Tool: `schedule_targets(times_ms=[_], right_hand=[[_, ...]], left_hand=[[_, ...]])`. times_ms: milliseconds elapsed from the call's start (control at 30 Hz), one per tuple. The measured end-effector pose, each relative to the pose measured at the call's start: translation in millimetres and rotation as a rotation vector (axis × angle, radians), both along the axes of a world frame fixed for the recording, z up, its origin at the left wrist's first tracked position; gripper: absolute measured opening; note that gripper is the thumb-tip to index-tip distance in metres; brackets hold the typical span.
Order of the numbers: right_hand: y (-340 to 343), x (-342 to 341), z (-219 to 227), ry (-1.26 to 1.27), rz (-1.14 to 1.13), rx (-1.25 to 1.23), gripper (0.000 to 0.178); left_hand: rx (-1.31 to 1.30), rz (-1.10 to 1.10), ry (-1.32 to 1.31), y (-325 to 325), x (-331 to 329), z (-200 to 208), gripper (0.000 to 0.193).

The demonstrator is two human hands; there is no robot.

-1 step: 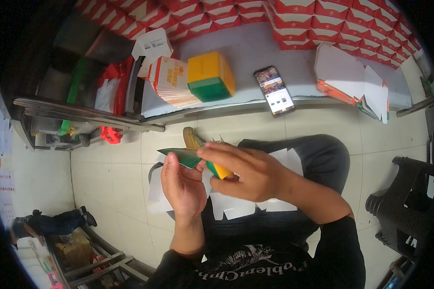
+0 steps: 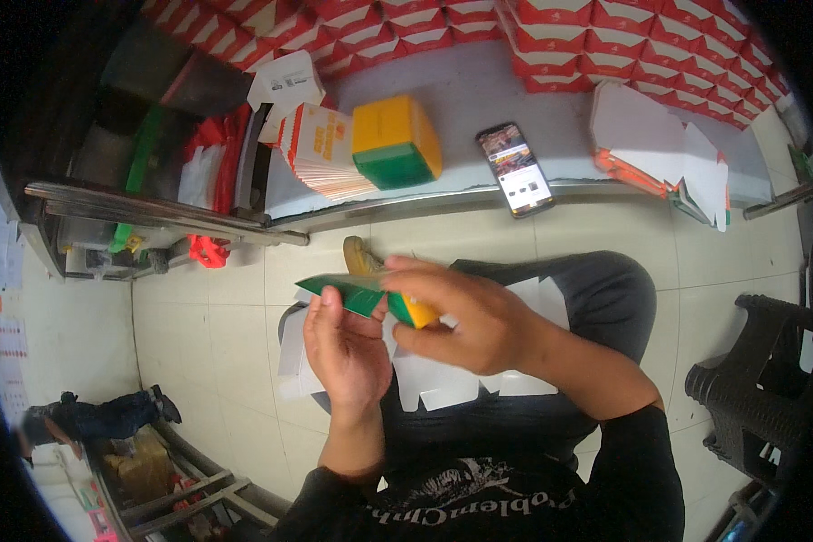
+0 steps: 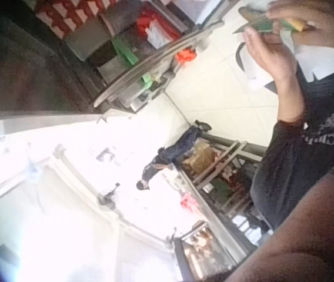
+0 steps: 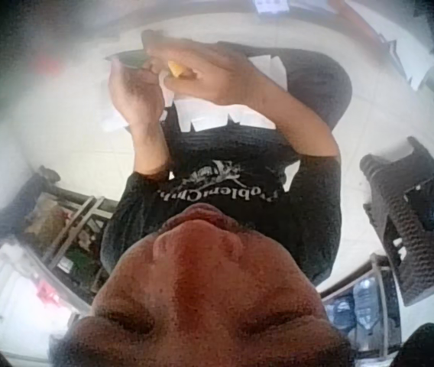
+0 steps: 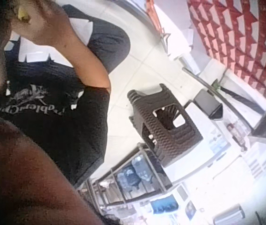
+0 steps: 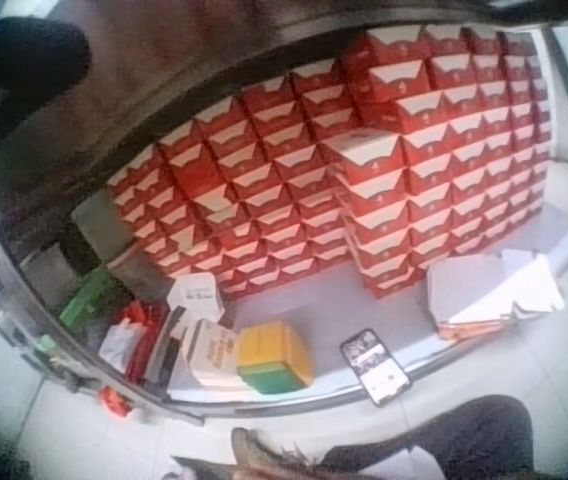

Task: The person folds and assembles small colorful cardboard boxes from flat sheets. They fold the sides, tuck flaps, and seal the boxes one by one, placing finished boxes on a nearby surface.

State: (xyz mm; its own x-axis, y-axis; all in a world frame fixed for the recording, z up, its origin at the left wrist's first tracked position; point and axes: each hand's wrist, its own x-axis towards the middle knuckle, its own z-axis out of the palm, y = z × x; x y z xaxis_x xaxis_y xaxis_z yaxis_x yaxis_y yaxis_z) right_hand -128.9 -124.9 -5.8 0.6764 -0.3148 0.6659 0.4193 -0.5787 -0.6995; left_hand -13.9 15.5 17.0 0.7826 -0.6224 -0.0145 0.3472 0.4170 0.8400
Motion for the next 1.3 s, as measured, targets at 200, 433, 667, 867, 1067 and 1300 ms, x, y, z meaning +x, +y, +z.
schedule_targets(times_ms=[200,433,667,867,1067,1300], right_hand=[[-11.3,6.6,-4.6,-0.134,-0.166,-0.211,0.028],[-1.2,20.0,-15.6,-0.295,-0.194,-0.181,0.027],[-8.2,4.9,-16.5,-0.211,-0.228,-0.339,0.015],[-3.0,4.6,-14.1,-0.069,-0.145,-0.111,0.013],[-1.3,17.0,-18.7,-0.107,-0.023,0.105,0.011],[-1.7,12.3,-10.3,-0.055,-0.176,0.183,0.009]], left_hand=[[-0.056,0.006,-0.112,-8.9,-21.7,-6.5,0.03],[0.177,0.058,-0.291,13.3,-2.9,-23.8,0.03],[0.453,0.215,-0.637,16.4,0.8,-36.6,0.041],[0.361,0.037,-0.587,24.8,28.3,-53.8,0.037],[0.383,0.175,-0.427,2.0,-6.1,-38.7,0.03],[0.035,0.046,-0.245,1.9,-3.4,-59.5,0.035]])
